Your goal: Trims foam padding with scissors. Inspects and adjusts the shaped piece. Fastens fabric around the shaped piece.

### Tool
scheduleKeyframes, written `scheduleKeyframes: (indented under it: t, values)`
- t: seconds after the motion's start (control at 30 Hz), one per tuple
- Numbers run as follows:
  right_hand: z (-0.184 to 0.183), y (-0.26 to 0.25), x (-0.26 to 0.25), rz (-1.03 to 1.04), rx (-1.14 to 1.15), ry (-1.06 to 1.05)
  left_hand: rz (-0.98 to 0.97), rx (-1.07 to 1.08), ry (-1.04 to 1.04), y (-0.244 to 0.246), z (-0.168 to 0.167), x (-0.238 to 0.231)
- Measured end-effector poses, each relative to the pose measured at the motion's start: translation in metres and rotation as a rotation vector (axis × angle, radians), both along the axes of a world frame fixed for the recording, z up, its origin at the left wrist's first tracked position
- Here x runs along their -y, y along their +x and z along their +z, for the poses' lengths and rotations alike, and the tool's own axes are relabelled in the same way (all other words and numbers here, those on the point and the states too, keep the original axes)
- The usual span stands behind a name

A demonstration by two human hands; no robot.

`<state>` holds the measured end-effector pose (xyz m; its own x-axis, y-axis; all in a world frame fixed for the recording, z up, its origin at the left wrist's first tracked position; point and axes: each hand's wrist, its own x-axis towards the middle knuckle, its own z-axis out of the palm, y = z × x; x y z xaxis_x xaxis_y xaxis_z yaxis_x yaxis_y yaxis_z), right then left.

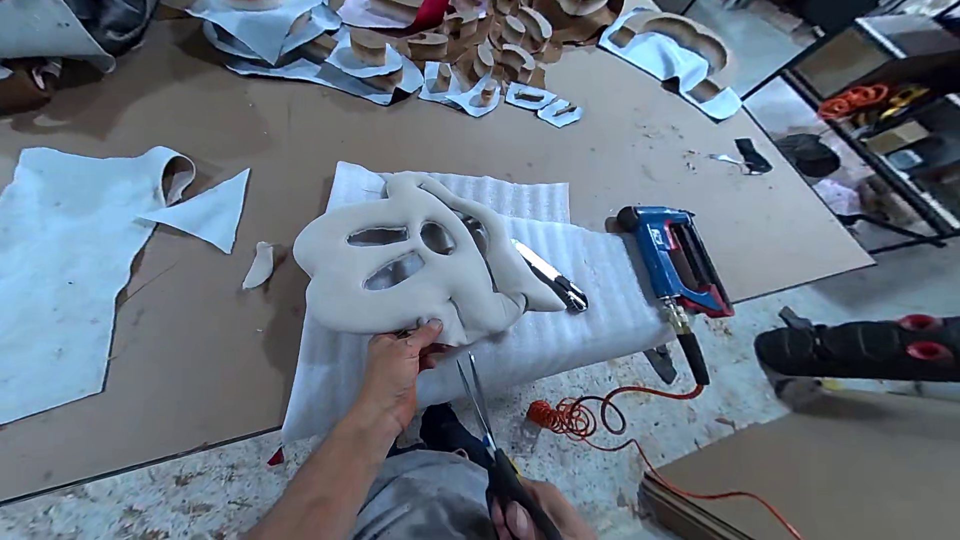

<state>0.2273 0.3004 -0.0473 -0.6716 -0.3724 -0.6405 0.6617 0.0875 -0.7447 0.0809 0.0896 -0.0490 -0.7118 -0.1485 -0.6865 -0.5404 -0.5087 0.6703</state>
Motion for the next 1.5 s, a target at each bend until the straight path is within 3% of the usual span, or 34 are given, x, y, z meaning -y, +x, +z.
scheduleKeyframes:
  t: [0.1,0.37,0.77,1.5]
  values:
    - [0.002,-0.016,0.017,-0.057,-0.011,-0.078,-0.004,-0.012,0.028,-0.002,0.003,0.001]
    - [-0.001,-0.045,0.037,-0.133,0.032,-0.022,0.005,-0.009,0.073,0.000,0.001,0.000]
    - [0.004,-0.039,0.047,-0.226,0.037,0.013,0.017,0.005,0.065,0.000,-0.007,0.005]
    - [-0.005,-0.054,0.040,-0.177,0.108,-0.014,-0.036,0.051,0.048,0.000,-0.017,0.011]
